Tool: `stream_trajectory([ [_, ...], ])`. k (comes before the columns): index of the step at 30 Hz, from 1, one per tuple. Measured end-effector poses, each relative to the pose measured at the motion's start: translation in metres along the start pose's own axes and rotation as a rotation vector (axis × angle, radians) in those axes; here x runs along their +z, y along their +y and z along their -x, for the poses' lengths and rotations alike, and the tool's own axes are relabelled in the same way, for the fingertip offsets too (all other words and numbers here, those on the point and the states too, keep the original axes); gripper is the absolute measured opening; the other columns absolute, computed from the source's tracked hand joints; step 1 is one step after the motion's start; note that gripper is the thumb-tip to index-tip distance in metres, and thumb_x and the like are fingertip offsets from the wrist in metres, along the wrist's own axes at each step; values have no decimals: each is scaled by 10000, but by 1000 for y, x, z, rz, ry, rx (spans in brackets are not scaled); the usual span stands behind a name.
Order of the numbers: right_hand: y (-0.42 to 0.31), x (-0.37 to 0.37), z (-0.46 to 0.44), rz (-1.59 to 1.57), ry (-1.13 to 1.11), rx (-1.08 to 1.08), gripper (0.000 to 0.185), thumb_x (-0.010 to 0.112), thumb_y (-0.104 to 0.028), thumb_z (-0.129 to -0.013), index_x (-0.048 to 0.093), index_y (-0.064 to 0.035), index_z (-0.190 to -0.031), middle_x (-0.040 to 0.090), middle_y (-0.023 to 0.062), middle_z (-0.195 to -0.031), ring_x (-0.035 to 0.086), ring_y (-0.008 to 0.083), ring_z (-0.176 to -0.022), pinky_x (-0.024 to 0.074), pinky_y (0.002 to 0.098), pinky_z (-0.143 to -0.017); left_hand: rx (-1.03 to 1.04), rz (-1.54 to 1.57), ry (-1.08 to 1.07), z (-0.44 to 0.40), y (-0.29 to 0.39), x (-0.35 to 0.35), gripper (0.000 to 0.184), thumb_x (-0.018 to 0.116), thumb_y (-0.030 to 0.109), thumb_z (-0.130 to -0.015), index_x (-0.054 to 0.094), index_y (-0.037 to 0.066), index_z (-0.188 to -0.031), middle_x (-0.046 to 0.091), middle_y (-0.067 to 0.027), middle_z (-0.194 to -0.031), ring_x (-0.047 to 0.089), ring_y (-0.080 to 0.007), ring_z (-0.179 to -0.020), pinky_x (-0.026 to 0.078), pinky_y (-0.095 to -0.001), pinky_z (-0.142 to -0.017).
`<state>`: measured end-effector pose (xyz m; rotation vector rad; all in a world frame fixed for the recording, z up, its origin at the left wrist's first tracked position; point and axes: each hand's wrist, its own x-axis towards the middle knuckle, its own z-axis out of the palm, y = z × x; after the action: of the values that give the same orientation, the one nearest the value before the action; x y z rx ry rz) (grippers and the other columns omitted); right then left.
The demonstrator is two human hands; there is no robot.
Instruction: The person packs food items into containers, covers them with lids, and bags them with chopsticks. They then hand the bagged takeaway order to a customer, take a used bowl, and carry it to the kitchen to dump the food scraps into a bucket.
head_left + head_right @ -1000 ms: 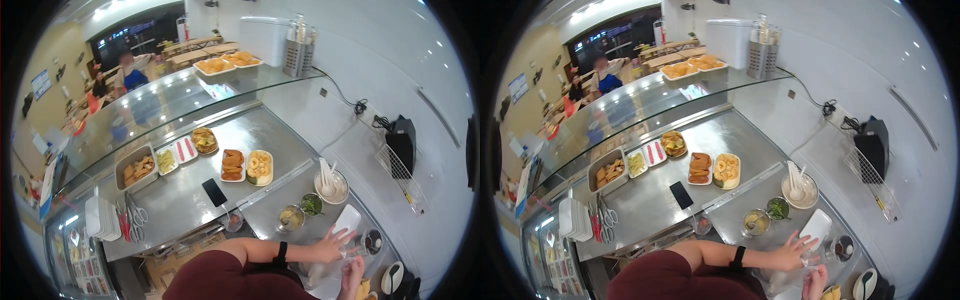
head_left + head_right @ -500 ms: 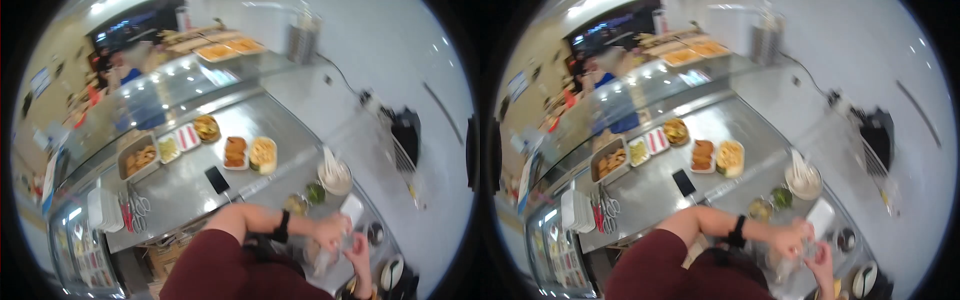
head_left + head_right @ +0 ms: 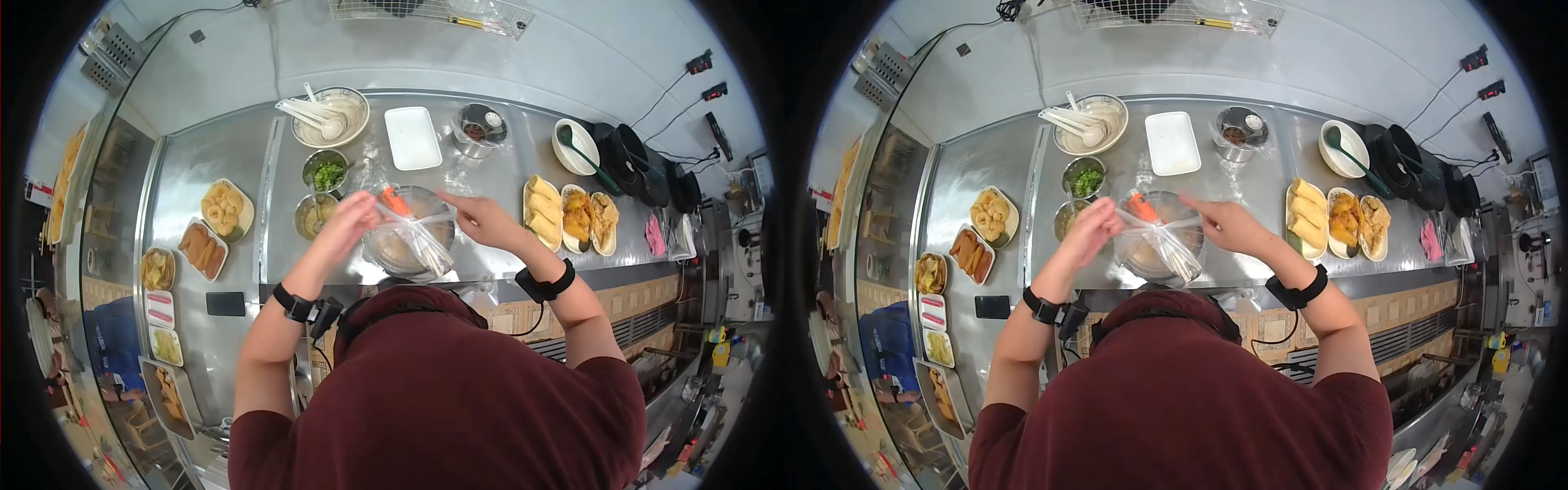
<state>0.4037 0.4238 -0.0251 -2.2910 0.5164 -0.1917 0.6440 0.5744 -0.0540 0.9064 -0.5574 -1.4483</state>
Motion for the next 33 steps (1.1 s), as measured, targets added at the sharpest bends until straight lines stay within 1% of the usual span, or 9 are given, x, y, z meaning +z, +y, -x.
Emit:
stream_trajectory([
  [5, 35, 11, 3, -553, -5, 134, 493, 468, -15, -779, 419, -147, -1251, 510, -10, -663, 465, 89, -610, 413, 261, -613, -74, 106, 143, 6, -17, -13, 155, 472, 153, -864, 432, 90, -729, 328, 47, -590, 326, -71, -527, 346, -229, -549],
  [7, 26, 12, 0, -898, 34, 80, 561, 451, -11, -795, 316, -147, -1322, 563, -9, -767, 507, 76, -681, 429, 249, -663, -45, 91, 129, 10, -1, 13, 107, 475, 147, -860, 481, 58, -800, 487, 7, -715, 460, -78, -612, 408, -211, -622],
  [10, -35, 15, -14, -1181, 109, 20, 679, 446, 19, -798, 147, -185, -1372, 593, 110, -991, 558, 96, -789, 464, 249, -720, -118, -13, 64, 2, 12, 50, 90, 493, 138, -850, 484, 49, -852, 561, -36, -832, 536, -89, -720, 442, -213, -677],
  [13, -40, 18, -29, -1027, 97, 13, 792, 466, 58, -781, 24, -219, -1376, 512, 198, -1145, 579, 129, -832, 486, 251, -730, -120, -138, 32, -18, 1, 44, 131, 549, 108, -811, 448, 64, -883, 583, -60, -873, 560, -106, -779, 447, -227, -697],
  [19, -43, 24, -45, -790, 8, 30, 812, 546, 28, -756, 59, -160, -1378, 593, 74, -892, 574, 115, -743, 469, 243, -658, -71, -336, 88, -23, 6, 50, 329, 660, 85, -718, 408, 87, -929, 583, -43, -837, 555, -103, -770, 417, -231, -674],
  [22, -29, 34, -45, -460, 53, -114, 695, 597, -8, -735, 246, -105, -1327, 554, 12, -748, 525, 75, -667, 422, 228, -602, -17, -414, 164, -24, -1, 37, 342, 687, 102, -698, 412, 85, -900, 546, -15, -764, 532, -87, -730, 397, -209, -645],
  [28, 39, 29, -6, -1041, 46, 365, 390, 654, -42, -689, 497, -83, -1044, 526, -27, -681, 473, 44, -611, 356, 193, -562, -206, -561, 370, 10, 7, -25, 322, 697, 196, -705, 412, 84, -805, 475, 30, -672, 493, -70, -703, 391, -233, -637],
  [31, 23, 32, -6, -1210, 155, 214, 278, 644, -78, -720, 511, -69, -963, 534, -25, -695, 491, 74, -656, 387, 205, -600, -51, -363, 354, 18, 10, 3, 301, 684, 218, -723, 433, 94, -832, 548, -13, -751, 542, -116, -801, 409, -253, -709],
  [33, -31, 25, -9, -821, 198, 52, 240, 638, -82, -727, 512, -72, -931, 551, -8, -745, 490, 71, -633, 399, 228, -563, 112, -305, 271, 28, 35, 70, 296, 677, 228, -732, 456, 88, -870, 600, -60, -841, 563, -159, -896, 415, -269, -767],
])
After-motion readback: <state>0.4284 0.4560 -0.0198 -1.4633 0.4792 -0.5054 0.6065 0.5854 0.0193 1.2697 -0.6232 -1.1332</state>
